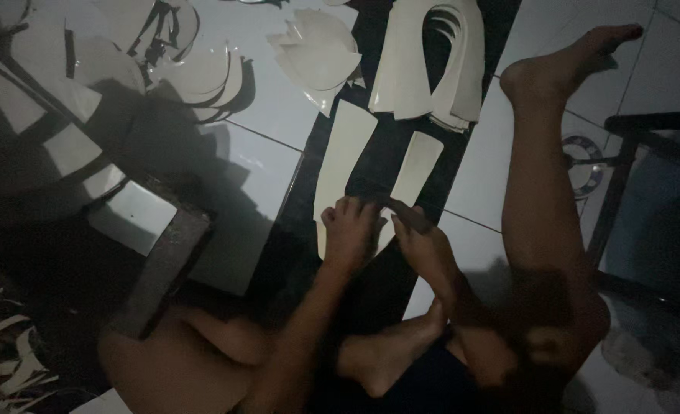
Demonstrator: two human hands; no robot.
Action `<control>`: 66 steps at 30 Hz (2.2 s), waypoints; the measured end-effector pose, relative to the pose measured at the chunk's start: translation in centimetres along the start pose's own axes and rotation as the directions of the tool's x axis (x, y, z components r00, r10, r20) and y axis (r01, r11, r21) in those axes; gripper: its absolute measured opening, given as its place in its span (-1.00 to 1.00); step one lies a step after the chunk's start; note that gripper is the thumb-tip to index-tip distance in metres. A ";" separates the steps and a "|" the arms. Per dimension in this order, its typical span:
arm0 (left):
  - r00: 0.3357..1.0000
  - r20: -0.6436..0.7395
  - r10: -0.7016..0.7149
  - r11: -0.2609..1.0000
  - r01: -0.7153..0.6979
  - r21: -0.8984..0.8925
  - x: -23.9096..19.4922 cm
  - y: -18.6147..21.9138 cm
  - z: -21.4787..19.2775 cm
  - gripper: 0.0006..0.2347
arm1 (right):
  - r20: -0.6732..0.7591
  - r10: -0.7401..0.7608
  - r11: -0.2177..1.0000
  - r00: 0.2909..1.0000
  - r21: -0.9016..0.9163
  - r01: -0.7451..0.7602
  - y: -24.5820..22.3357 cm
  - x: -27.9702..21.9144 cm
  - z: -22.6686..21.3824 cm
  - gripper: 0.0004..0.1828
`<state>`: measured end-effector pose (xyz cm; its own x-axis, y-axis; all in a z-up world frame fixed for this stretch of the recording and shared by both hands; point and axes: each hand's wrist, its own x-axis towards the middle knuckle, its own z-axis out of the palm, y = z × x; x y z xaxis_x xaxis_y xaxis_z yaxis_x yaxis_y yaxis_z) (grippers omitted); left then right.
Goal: The person sits on the floor and uses a knife to cut a U-shaped piece of light-colored leather on a dark mat. They trim the edges, flip the piece, and continue cutting to refine the shape, then place the finished piece aside and begin cutting another piece.
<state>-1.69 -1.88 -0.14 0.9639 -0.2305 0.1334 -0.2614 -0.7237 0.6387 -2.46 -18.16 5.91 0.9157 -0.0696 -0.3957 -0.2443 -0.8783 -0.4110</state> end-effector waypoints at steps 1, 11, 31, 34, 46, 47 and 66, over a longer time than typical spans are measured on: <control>0.999 0.033 0.007 1.000 -0.007 0.009 0.0 -0.3 0.0 -0.77 | -0.038 -0.075 0.996 0.996 0.036 0.076 -0.2 -0.1 -0.4 -0.65; 0.987 0.039 0.156 0.979 -0.159 0.129 -0.9 -1.9 1.8 -0.69 | 0.000 -0.023 0.998 1.000 0.056 0.023 -1.4 -0.8 -1.7 -0.66; 0.962 0.269 0.042 0.987 -0.082 0.139 0.7 0.0 -2.6 -0.80 | 0.064 -0.032 0.991 0.997 -0.130 0.041 -1.7 -1.5 -0.7 -0.65; 0.970 0.193 0.148 0.981 -0.168 0.093 1.4 -1.1 -3.6 -0.76 | -0.074 -0.187 0.982 0.980 0.021 0.189 -1.1 -1.4 -0.6 -0.66; 0.959 0.240 0.149 0.982 -0.173 0.082 0.3 -1.7 -2.5 -0.74 | -0.038 -0.178 0.978 0.983 0.106 0.182 -2.9 -2.0 -2.8 -0.61; 0.960 0.243 0.141 0.983 -0.164 0.077 0.2 -1.7 -2.5 -0.76 | -0.042 -0.171 0.979 0.984 0.109 0.174 -2.9 -2.0 -2.5 -0.60; 0.961 0.235 0.147 0.977 -0.178 0.119 0.6 -1.8 -3.5 -0.81 | -0.036 -0.163 0.986 0.986 0.029 0.164 -0.9 -1.8 0.7 -0.64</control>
<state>-0.44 1.54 1.43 0.8758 -0.4807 0.0434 -0.4332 -0.7431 0.5101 -4.09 -16.89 6.47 0.9540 0.0574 -0.2941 -0.1002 -0.8638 -0.4937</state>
